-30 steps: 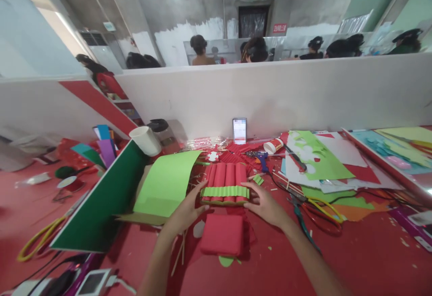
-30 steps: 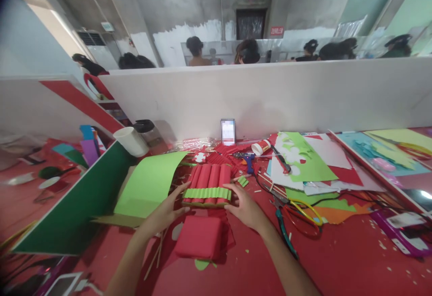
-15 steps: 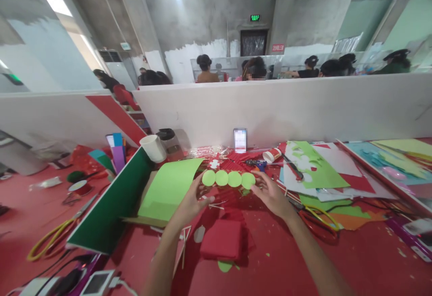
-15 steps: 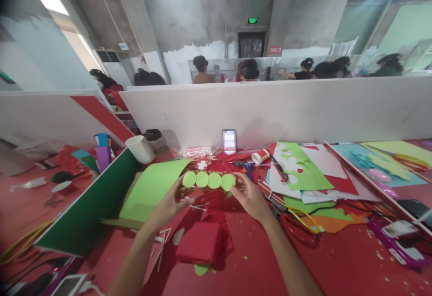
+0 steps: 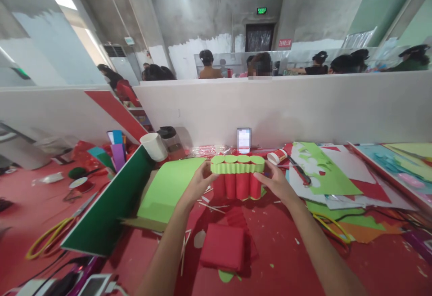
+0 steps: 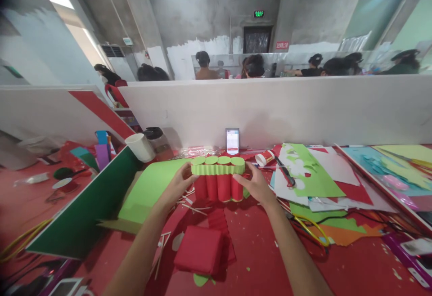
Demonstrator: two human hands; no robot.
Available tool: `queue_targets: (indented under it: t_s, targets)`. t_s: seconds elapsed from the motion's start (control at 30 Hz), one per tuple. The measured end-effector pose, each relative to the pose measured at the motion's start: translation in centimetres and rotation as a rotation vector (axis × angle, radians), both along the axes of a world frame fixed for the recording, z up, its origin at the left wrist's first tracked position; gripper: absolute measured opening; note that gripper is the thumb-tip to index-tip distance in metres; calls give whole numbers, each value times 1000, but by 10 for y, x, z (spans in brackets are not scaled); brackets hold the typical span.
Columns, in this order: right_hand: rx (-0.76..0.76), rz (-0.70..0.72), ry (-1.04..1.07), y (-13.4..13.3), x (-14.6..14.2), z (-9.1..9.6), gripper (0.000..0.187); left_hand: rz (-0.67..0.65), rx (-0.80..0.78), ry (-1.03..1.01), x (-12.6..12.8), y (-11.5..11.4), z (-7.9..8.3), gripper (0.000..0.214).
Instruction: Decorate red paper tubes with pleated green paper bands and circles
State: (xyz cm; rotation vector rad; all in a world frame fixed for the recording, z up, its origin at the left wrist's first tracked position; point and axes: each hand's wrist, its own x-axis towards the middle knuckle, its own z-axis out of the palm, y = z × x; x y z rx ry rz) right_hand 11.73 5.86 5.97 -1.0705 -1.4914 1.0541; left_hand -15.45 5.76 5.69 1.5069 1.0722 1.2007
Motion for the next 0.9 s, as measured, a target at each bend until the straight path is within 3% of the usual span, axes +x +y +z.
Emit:
queue_targets:
  t_s: [0.13,0.27,0.37,0.5,0.57,0.67,0.77,0.9]
  targets:
    - [-164,66,222,-7,-3,3,66,31,-101,63,7,12,14,55]
    - [-336,32,340,-14,-7,-16,76,20,-192,205,12,26,17,54]
    - [-324,-50,437,-19,-9,-37,78,-30,-286,250,10,30,12,57]
    - [-337,-168,529,-32,-14,-56,76,-153,-470,221,3,23,-1,77]
    - [-378,-157,533,-42,-15,-61,73,-127,-520,205,1,19,-7,81]
    - [-465,-60,422,-57,-8,-63,70,-60,-582,229,-2,18,-16,81]
    - [-467,62,150,-66,9,-57,58,-86,-660,259,-5,23,-24,85]
    - [-351,11,-243,-61,34,-44,54,-160,-637,293,-8,35,-25,80]
